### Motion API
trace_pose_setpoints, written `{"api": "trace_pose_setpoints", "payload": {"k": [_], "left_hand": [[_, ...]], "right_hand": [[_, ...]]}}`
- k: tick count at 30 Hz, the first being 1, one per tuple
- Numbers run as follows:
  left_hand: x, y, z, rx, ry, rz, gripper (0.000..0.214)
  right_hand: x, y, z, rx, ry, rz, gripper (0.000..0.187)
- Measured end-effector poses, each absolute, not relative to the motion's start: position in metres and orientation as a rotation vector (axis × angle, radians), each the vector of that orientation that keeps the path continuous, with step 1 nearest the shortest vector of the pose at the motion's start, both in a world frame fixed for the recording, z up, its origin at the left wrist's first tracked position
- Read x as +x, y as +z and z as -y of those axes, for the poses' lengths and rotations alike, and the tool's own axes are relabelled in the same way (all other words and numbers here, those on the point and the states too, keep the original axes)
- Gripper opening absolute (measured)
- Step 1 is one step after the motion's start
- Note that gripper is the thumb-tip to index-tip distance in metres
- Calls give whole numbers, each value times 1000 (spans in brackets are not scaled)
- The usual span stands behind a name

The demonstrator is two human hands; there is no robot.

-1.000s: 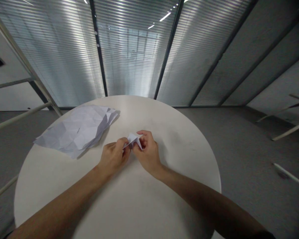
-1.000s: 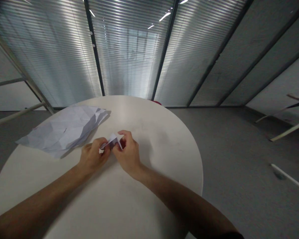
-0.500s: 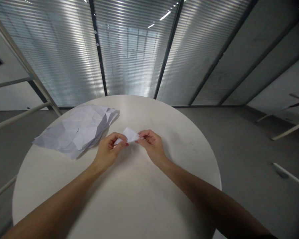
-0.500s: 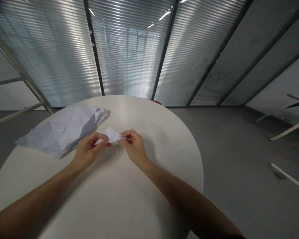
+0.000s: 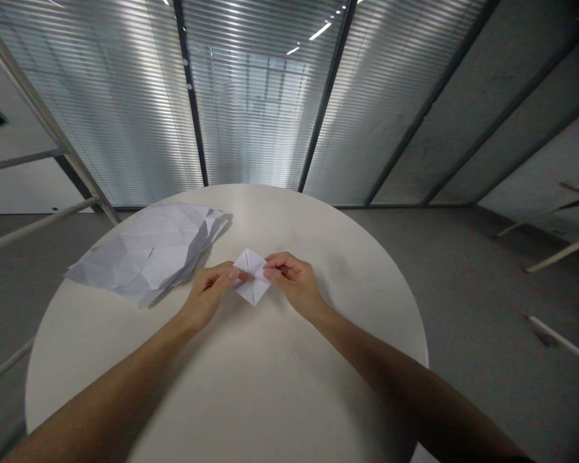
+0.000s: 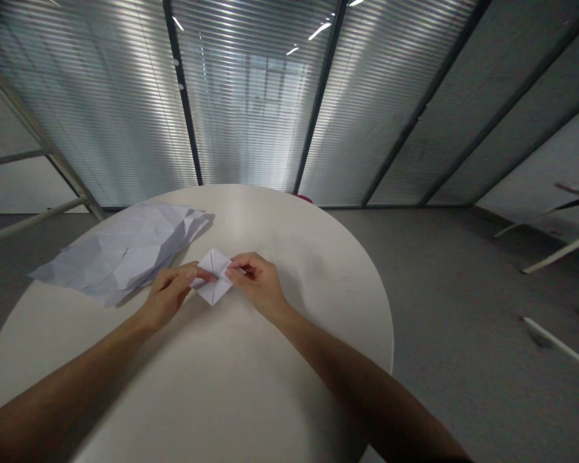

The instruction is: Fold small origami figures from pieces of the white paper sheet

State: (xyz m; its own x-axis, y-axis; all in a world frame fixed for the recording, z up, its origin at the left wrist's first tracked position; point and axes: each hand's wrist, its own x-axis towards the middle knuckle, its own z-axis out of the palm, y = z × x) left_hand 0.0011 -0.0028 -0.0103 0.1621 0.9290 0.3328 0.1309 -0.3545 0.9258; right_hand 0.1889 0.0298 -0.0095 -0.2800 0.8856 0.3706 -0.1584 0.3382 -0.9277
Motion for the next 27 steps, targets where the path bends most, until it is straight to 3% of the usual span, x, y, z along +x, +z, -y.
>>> {"api": "trace_pose_setpoints", "payload": {"k": [3, 7, 13, 17, 19, 27], "left_hand": [[4, -15, 2, 1661, 1280, -1171, 18], [8, -23, -1, 1603, 1414, -1156, 34], [6, -18, 1, 1881, 1456, -1222, 29], [4, -9, 4, 2183, 1374, -1301, 9], [4, -6, 6, 2234, 1396, -1330, 11], [11, -10, 9, 1894, 1261, -1316, 19]], "right_hand": [[186, -17, -31, -662, 1238, 1474, 22], [186, -24, -32, -651, 1194, 1455, 32], [190, -20, -31, -719, 968, 1642, 2], [193, -6, -25, -819, 694, 1686, 2], [194, -2, -22, -830, 639, 1704, 5], [188, -13, -24, -848, 1044, 1561, 19]]}}
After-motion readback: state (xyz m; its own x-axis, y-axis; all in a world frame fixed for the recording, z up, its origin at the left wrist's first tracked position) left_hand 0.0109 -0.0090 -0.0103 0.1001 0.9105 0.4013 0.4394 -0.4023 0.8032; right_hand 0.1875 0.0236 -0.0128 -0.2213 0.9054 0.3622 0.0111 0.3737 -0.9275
